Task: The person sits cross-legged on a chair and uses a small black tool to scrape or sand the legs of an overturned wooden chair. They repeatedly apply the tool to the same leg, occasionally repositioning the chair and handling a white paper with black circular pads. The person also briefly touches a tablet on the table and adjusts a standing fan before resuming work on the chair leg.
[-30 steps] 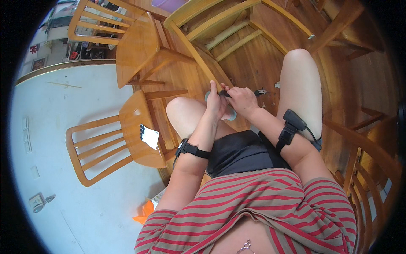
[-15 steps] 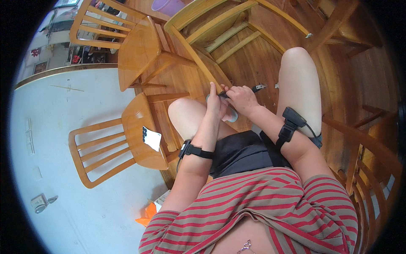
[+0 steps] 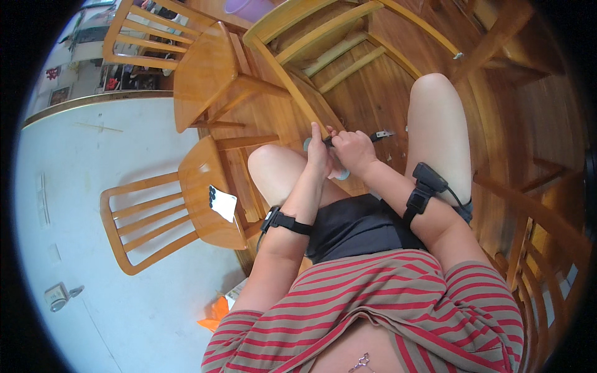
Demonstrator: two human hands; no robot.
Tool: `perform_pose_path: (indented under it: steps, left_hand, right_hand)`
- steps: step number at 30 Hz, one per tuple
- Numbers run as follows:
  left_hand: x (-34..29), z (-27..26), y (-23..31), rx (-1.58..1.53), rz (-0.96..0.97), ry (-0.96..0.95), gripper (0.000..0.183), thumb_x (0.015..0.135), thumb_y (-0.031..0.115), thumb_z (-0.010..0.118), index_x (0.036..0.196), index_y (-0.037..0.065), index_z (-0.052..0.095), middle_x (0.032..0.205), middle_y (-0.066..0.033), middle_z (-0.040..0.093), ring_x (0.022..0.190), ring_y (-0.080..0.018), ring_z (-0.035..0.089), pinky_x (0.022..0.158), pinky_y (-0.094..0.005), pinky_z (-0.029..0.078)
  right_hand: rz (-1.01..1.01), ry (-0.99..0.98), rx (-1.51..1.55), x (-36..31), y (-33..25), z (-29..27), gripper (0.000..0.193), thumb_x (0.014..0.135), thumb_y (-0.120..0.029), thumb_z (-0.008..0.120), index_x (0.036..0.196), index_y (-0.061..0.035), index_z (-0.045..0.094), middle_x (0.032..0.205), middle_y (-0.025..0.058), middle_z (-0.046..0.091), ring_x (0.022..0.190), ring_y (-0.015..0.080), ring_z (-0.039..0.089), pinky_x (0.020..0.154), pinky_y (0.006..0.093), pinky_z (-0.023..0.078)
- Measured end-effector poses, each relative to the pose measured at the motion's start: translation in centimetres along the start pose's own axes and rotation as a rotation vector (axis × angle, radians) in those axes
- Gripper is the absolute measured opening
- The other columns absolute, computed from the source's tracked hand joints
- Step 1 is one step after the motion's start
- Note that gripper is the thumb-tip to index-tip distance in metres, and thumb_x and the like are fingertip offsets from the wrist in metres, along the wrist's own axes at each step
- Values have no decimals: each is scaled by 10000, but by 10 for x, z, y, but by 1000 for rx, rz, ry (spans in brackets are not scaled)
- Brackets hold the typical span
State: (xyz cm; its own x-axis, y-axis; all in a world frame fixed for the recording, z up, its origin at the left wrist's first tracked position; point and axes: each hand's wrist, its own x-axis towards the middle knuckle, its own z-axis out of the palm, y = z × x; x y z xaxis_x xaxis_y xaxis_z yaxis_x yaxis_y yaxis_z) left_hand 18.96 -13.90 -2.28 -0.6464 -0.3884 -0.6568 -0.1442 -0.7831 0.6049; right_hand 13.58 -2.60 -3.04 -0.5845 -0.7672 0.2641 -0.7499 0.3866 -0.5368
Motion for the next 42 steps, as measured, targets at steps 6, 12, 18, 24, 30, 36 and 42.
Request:
perform_pose_path:
  steps: [6, 12, 18, 24, 30, 36, 42]
  left_hand:
    - [-3, 0, 4, -103, -51, -87, 475, 935, 541, 406, 914, 83, 530, 844, -51, 558, 840, -193, 528, 818, -334, 434]
    - [3, -9, -1, -72, -52, -92, 506, 914, 583, 404, 939, 93, 526, 885, -72, 552, 909, -234, 512, 875, -398, 401]
    - [1, -5, -5, 78, -103, 106, 542, 897, 627, 387, 971, 130, 590, 901, -68, 625, 792, -214, 573, 698, -346, 469]
    - [2, -2, -4, 13, 17, 59, 456, 931, 537, 427, 886, 106, 570, 807, -32, 589, 729, -151, 553, 702, -290, 463]
    - [8, -13, -13, -3, 39, -33, 482, 938, 554, 379, 978, 104, 550, 870, -45, 605, 817, -178, 574, 741, -331, 470]
    - [-13, -5, -11, 190, -99, -138, 671, 910, 655, 243, 1258, 113, 430, 1159, -118, 577, 1035, -275, 552, 825, -420, 457]
    - [-25, -16, -13, 468, -190, -196, 1041, 755, 837, 57, 1453, 81, 221, 1505, -86, 223, 1396, -244, 143, 1115, -455, 77]
  right_hand:
    - [-45, 49, 62, 1, 7, -4, 75, 807, -172, 574, 779, -107, 599, 744, 45, 613, 742, 214, 616, 647, 351, 455]
    - [61, -31, 168, -8, 12, -5, 175, 796, -226, 613, 926, -109, 621, 843, 55, 616, 784, 242, 609, 692, 374, 456]
    - [7, -142, 75, 0, 5, -11, 568, 799, -273, 623, 1319, -109, 466, 880, 72, 591, 852, 235, 588, 702, 378, 446]
    - [-100, 68, 45, 8, -1, -5, 85, 769, -121, 562, 685, -106, 554, 684, 64, 555, 670, 234, 594, 617, 371, 426]
    - [-125, 5, 10, 1, 11, -6, 86, 759, -182, 611, 738, -100, 593, 726, 72, 578, 739, 245, 605, 659, 380, 442]
    - [-19, -155, 80, -12, 18, -21, 166, 762, -247, 652, 854, -111, 628, 784, 82, 595, 805, 266, 613, 708, 395, 463]
    - [187, -309, -54, -16, 40, -21, 244, 808, -257, 632, 959, -75, 575, 884, 137, 637, 828, 312, 632, 719, 435, 495]
